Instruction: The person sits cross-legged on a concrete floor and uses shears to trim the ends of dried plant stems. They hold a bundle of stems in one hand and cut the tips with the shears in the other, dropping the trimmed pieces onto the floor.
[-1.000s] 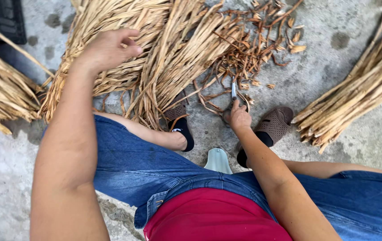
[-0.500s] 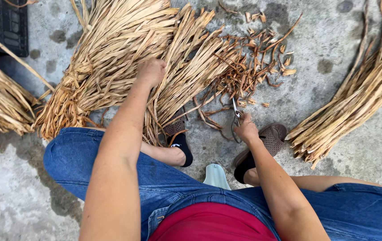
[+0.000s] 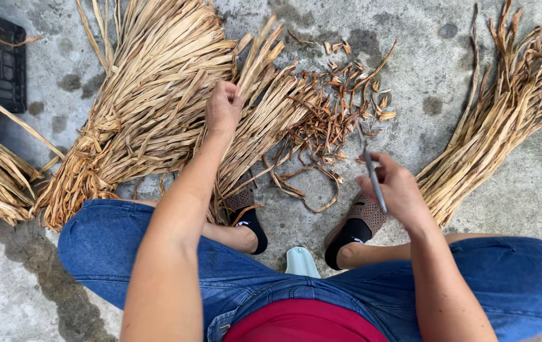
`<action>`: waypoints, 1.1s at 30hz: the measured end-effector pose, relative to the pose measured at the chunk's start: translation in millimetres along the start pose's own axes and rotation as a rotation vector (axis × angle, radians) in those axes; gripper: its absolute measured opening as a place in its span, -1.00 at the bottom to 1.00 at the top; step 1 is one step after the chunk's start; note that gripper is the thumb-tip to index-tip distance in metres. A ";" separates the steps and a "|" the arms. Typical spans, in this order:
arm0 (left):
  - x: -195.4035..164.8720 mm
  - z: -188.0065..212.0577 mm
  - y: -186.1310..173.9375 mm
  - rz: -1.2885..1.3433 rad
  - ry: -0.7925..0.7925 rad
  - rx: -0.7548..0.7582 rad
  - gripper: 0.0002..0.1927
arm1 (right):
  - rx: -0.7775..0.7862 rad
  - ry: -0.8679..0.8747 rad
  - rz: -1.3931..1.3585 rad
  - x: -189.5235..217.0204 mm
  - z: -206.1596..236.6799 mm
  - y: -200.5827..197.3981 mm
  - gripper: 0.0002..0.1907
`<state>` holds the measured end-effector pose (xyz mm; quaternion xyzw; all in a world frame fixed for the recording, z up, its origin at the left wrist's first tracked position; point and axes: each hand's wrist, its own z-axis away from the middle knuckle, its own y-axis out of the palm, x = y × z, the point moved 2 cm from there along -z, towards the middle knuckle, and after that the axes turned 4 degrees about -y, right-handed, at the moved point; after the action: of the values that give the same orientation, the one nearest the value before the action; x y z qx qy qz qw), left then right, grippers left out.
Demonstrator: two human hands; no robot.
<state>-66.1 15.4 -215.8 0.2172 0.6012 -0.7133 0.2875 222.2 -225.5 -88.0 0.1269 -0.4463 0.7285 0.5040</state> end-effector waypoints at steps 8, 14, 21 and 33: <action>-33.0 40.6 -50.7 0.028 -0.021 0.223 -0.82 | -0.182 -0.306 -0.629 22.2 5.5 0.6 -0.54; -73.6 92.7 -76.2 0.246 0.327 0.238 -0.72 | -0.284 -0.508 -0.883 28.0 7.6 -3.2 -0.58; -119.2 152.4 -86.6 0.114 0.485 0.439 -0.77 | -0.370 -0.690 -1.058 46.6 22.9 -25.0 -0.50; -173.0 183.6 -61.4 0.229 0.529 0.649 -0.51 | -0.443 -0.701 -0.922 51.6 35.3 -36.4 -0.40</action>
<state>27.4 -132.4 -23.9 0.5370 0.3706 -0.7486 0.1175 220.0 -217.5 -16.1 0.4308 -0.6252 0.2410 0.6046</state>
